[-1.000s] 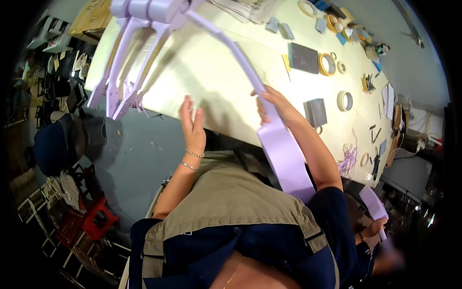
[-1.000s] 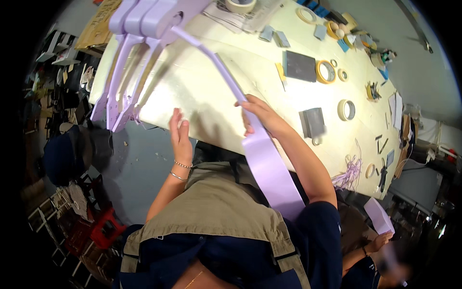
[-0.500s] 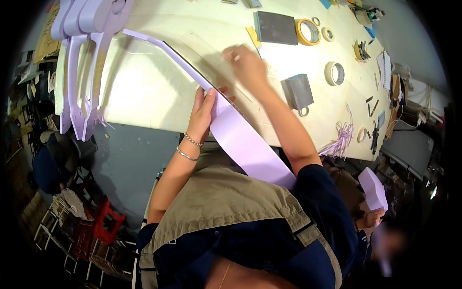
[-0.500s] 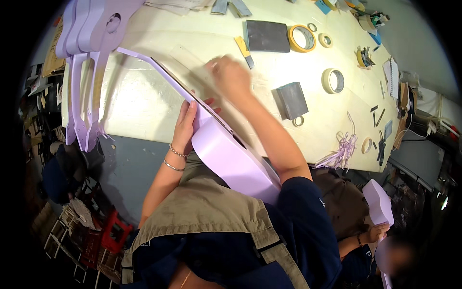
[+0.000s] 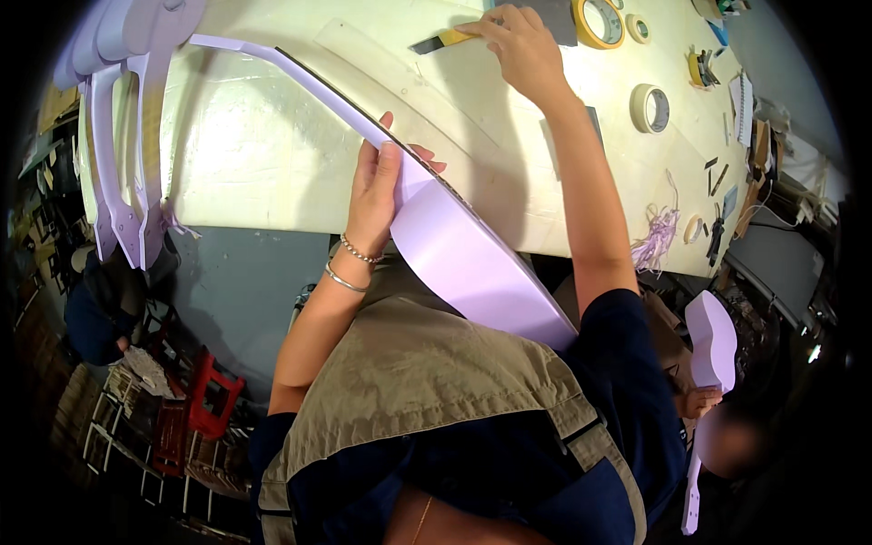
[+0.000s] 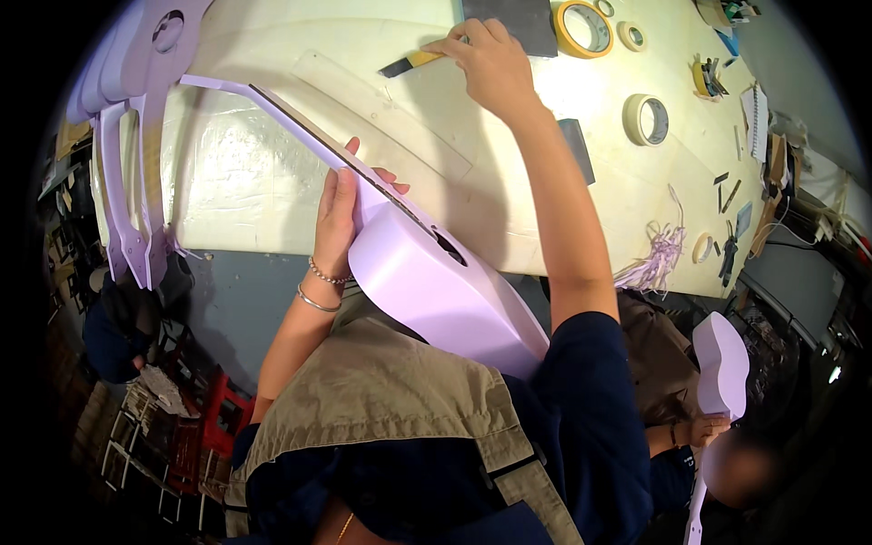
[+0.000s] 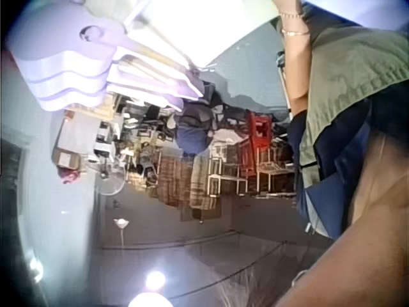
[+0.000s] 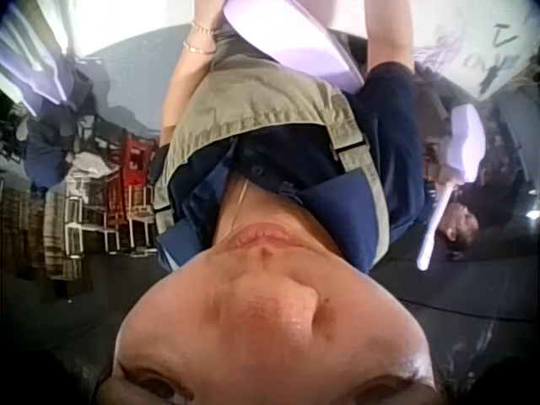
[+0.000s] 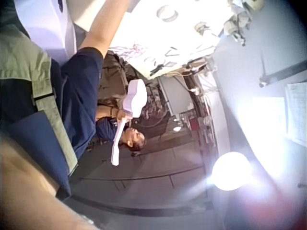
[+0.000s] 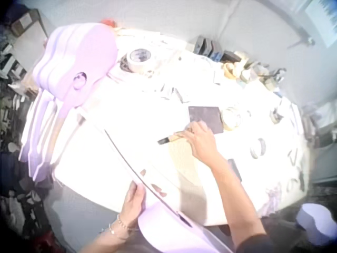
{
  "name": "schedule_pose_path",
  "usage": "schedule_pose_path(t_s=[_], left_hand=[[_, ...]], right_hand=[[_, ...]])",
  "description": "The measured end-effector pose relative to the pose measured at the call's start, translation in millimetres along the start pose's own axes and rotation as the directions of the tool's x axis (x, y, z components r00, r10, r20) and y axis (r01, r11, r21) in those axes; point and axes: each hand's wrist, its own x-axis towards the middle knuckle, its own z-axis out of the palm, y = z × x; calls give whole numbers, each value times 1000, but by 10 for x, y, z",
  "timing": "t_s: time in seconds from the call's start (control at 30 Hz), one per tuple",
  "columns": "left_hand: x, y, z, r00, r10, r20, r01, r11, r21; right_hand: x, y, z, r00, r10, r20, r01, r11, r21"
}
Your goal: The person sands the edges of a light purple ukulele with a sanding block, then applies masking tape to the neck and headstock. The person repeats this process on multiple ukuleles, placing each finished unit on a nearby rack.
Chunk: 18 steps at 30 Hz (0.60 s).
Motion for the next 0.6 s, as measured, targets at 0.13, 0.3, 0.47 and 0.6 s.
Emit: schedule_pose_path(t_s=[0.13, 0.3, 0.47, 0.6], left_hand=[[31, -28, -32, 998, 54, 42, -56, 997, 45], [39, 21, -18, 996, 68, 66, -71, 996, 48], [51, 115, 13, 1000, -17, 18, 15, 998, 64], [130, 191, -27, 997, -75, -6, 75, 997, -10]], right_hand=[[136, 52, -59, 980, -198, -27, 195, 976, -94], [188, 51, 225, 947, -321, -27, 316, 942, -115], [34, -457, 88, 977, 212, 6, -199, 907, 372], [-432, -951, -43, 934, 331, 137, -354, 910, 216]])
